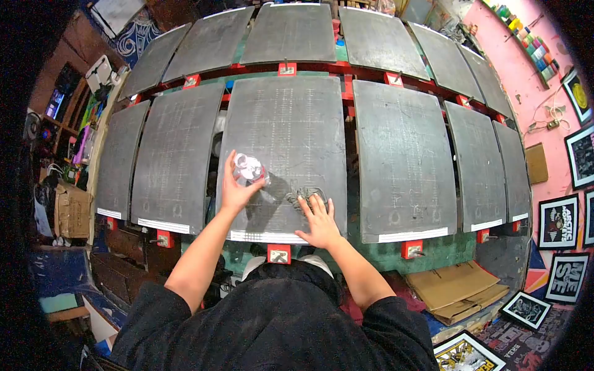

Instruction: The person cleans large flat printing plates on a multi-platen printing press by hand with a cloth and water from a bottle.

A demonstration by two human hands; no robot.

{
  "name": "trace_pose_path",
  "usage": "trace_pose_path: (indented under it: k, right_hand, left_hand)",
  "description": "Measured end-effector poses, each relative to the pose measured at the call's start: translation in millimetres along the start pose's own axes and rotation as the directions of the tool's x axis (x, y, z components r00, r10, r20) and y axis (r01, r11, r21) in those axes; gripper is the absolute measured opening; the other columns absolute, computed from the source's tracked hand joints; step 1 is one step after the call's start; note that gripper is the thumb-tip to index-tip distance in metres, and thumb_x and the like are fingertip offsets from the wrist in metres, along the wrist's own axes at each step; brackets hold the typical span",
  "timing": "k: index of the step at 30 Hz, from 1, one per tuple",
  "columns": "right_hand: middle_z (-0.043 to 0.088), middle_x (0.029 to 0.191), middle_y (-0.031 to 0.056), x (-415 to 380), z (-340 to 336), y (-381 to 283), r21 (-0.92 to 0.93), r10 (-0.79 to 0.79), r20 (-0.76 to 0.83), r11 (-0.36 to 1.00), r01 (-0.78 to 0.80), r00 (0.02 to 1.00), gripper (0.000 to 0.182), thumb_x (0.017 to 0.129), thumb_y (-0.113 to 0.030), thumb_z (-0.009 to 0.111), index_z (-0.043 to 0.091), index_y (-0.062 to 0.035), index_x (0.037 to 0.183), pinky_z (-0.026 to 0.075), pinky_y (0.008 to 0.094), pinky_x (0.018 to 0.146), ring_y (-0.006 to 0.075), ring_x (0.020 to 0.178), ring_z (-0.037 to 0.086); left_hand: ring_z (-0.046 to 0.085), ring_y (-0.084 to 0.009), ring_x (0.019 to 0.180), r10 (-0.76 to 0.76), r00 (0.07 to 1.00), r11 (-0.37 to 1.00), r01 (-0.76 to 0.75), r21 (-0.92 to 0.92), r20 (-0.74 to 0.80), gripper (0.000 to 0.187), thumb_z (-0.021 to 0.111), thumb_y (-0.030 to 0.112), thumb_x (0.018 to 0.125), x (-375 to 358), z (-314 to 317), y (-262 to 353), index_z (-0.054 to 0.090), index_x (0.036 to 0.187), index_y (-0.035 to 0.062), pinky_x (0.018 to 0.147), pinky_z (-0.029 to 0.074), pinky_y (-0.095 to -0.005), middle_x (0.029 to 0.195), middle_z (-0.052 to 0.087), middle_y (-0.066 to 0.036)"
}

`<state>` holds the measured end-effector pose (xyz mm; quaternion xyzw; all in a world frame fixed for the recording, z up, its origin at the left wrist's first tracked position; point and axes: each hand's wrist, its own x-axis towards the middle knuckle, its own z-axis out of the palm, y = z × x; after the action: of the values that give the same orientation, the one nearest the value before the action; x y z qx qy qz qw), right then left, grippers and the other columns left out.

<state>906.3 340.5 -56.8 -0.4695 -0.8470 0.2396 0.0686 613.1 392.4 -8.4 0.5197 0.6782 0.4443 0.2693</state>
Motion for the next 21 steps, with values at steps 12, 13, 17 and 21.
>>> trace_pose_path:
  k: [12, 13, 17, 21]
  right_hand:
    - [0.034, 0.160, 0.0255, 0, -2, 12, 0.079, -0.056, -0.024, 0.995, 0.057, 0.998, 0.107, 0.082, -0.049, 0.080, 0.025, -0.0162, 0.167, 0.012, 0.0692, 0.123, 0.0425, 0.155, 0.025]
    - [0.039, 0.157, 0.0248, 2, -2, 11, 0.057, -0.047, -0.066, 0.997, 0.051, 0.997, 0.101, 0.083, -0.044, 0.082, 0.030, -0.0157, 0.165, 0.019, 0.0668, 0.122, 0.0423, 0.152, 0.031]
    - [0.047, 0.149, 0.0216, 29, -18, 5, 0.096, -0.033, -0.126, 0.994, 0.046, 0.991, 0.084, 0.084, -0.030, 0.083, 0.043, -0.0135, 0.156, 0.032, 0.0589, 0.115, 0.0407, 0.142, 0.043]
    - [0.059, 0.135, 0.0186, 61, 15, 22, 0.120, -0.039, -0.321, 0.989, 0.081, 0.946, 0.067, 0.088, -0.022, 0.080, 0.050, -0.0133, 0.147, 0.043, 0.0505, 0.105, 0.0366, 0.128, 0.054]
  left_hand:
    - [0.074, -0.0265, 0.100, 0.160, 0.987, 0.980, -0.160, 0.119, 0.006, 0.058, 0.091, 0.014, 0.071, -13, 17, 43, 0.062, 0.120, 0.0060, 0.091, 0.057, -0.0385, 0.105, 0.073, -0.012]
    - [0.075, -0.0276, 0.102, 0.096, 0.993, 0.983, -0.106, 0.150, 0.071, 0.058, 0.090, 0.015, 0.071, -21, 14, 46, 0.062, 0.120, 0.0059, 0.091, 0.057, -0.0390, 0.106, 0.075, -0.014]
    - [0.076, -0.0363, 0.101, -0.078, 0.973, 0.962, 0.016, 0.273, 0.217, 0.062, 0.087, 0.022, 0.066, -53, 6, 46, 0.062, 0.122, 0.0104, 0.088, 0.060, -0.0442, 0.104, 0.077, -0.017]
    - [0.074, -0.0398, 0.099, -0.205, 0.941, 0.869, 0.048, 0.492, 0.270, 0.064, 0.084, 0.027, 0.066, -70, 10, 56, 0.063, 0.124, 0.0128, 0.087, 0.059, -0.0489, 0.101, 0.078, -0.017]
